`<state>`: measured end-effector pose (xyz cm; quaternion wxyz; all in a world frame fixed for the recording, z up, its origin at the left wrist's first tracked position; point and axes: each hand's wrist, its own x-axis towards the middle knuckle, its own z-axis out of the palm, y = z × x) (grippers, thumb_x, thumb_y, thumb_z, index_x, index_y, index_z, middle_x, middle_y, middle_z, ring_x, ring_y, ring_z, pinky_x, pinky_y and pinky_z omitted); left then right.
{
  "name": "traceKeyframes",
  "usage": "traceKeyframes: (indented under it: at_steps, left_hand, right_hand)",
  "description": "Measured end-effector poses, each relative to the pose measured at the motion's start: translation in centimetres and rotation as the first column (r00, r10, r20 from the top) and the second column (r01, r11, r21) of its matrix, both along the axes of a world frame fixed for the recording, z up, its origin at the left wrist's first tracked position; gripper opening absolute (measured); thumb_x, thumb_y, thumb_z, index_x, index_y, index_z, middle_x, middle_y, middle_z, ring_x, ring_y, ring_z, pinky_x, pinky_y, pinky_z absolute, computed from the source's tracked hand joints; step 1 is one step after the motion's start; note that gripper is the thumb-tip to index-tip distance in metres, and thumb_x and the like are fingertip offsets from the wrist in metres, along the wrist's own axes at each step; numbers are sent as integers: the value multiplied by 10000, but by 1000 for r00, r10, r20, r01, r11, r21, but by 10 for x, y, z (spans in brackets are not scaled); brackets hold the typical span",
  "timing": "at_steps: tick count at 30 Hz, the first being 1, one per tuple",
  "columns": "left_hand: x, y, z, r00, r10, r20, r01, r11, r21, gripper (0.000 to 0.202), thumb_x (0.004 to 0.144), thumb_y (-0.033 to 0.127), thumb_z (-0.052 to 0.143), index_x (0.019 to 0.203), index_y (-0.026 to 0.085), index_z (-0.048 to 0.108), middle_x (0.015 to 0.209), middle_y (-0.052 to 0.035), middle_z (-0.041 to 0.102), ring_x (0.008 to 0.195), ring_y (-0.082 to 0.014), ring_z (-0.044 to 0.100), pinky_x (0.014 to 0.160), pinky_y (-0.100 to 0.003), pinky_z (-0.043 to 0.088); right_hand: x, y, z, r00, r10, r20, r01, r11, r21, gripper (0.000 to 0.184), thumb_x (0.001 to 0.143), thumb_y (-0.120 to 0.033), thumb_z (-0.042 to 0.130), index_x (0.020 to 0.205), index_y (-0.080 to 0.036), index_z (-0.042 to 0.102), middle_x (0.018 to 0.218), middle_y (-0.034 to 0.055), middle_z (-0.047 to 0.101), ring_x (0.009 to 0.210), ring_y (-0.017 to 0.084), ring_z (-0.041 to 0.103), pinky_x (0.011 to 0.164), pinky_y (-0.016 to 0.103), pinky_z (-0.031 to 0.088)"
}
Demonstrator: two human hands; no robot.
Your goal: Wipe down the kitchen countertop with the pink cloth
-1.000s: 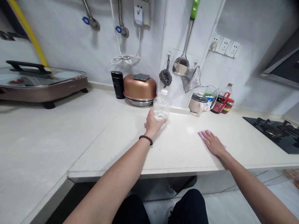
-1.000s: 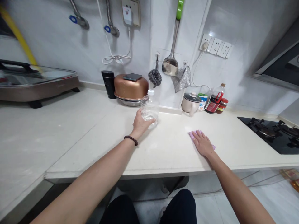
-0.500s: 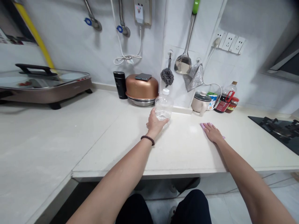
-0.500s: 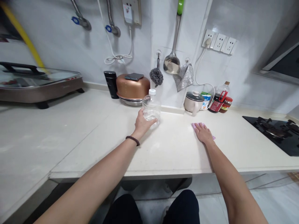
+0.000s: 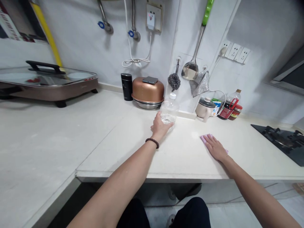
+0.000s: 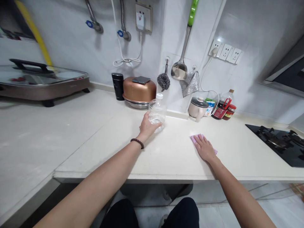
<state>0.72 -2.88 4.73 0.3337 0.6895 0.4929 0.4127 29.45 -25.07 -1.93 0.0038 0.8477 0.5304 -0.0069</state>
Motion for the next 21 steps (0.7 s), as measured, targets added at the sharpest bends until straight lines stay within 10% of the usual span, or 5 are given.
traceKeyframes:
  at_steps: [21]
  left_hand:
    - [1, 7, -9, 999, 14, 30, -15, 1000, 21, 975, 694, 356, 913, 1525, 250, 414, 1470, -154, 623, 1369, -358, 584, 1131, -524, 431]
  right_hand:
    - [38, 119, 17, 997, -67, -33, 66, 997, -29, 649, 1092, -534, 83, 1703, -356, 211, 1773, -31, 137, 1623, 275, 146, 1295, 532, 210]
